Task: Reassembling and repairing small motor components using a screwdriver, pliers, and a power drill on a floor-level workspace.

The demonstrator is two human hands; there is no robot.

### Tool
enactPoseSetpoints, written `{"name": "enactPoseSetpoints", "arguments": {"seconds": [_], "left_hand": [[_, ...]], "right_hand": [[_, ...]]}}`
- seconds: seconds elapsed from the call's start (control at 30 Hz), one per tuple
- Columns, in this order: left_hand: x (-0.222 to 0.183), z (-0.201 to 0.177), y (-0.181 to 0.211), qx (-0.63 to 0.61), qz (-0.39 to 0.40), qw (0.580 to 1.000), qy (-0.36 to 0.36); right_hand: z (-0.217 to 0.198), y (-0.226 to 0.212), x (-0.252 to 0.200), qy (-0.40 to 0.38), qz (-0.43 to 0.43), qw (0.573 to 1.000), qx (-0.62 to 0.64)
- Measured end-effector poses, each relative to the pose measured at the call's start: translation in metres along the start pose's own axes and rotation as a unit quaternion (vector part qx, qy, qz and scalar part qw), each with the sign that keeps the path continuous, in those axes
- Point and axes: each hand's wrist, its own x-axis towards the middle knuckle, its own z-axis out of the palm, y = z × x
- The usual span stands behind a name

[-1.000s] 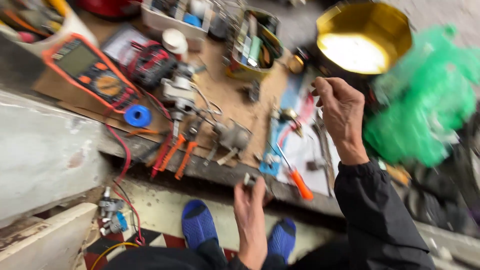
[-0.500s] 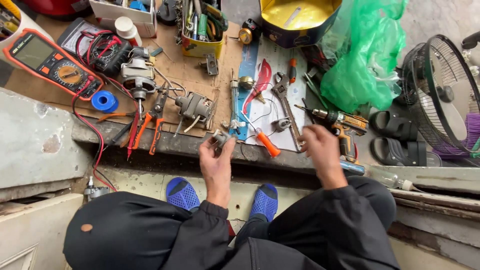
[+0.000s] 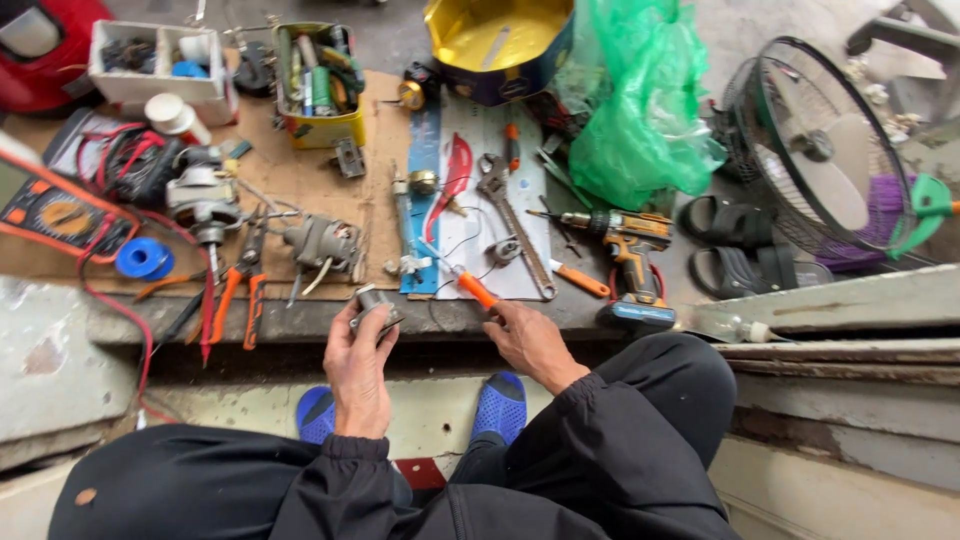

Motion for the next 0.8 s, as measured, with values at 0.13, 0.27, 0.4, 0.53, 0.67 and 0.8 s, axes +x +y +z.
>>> {"name": "enactPoseSetpoints", "arguments": {"seconds": [0.13,0.27,0.4,0.53,0.67,0.8], "left_hand": [[0.003,-0.002,-0.001,-0.081,-0.032,0.993,-0.08],[0.007,0.0,-0.007,-0.055,-0.026,0.995,-0.083],[0.012,0.008,-0.011,-0.065,-0.036,0.993,-0.091],[0.018,0.011,-0.015,-0.11,-0.031,0.989,-0.09],[0.022,0.011,-0.024,-0.11,-0.032,0.99,-0.085],[0.031,0.006,-0.038,-0.143,-0.063,0.984,-0.081]], "right_hand": [[-0.054,-0.023,-0.029,0.085,-0.054,0.994,0.04],[-0.133,0.006,-0.033,0.203,-0.045,0.973,0.1],[-0.206,0.039,-0.044,0.316,0.008,0.946,0.067],[-0.213,0.048,-0.045,0.28,0.012,0.934,0.221],[-0.185,0.048,-0.02,0.253,0.017,0.938,0.234],[-0.183,0.049,-0.005,0.136,0.111,0.962,0.21]]}}
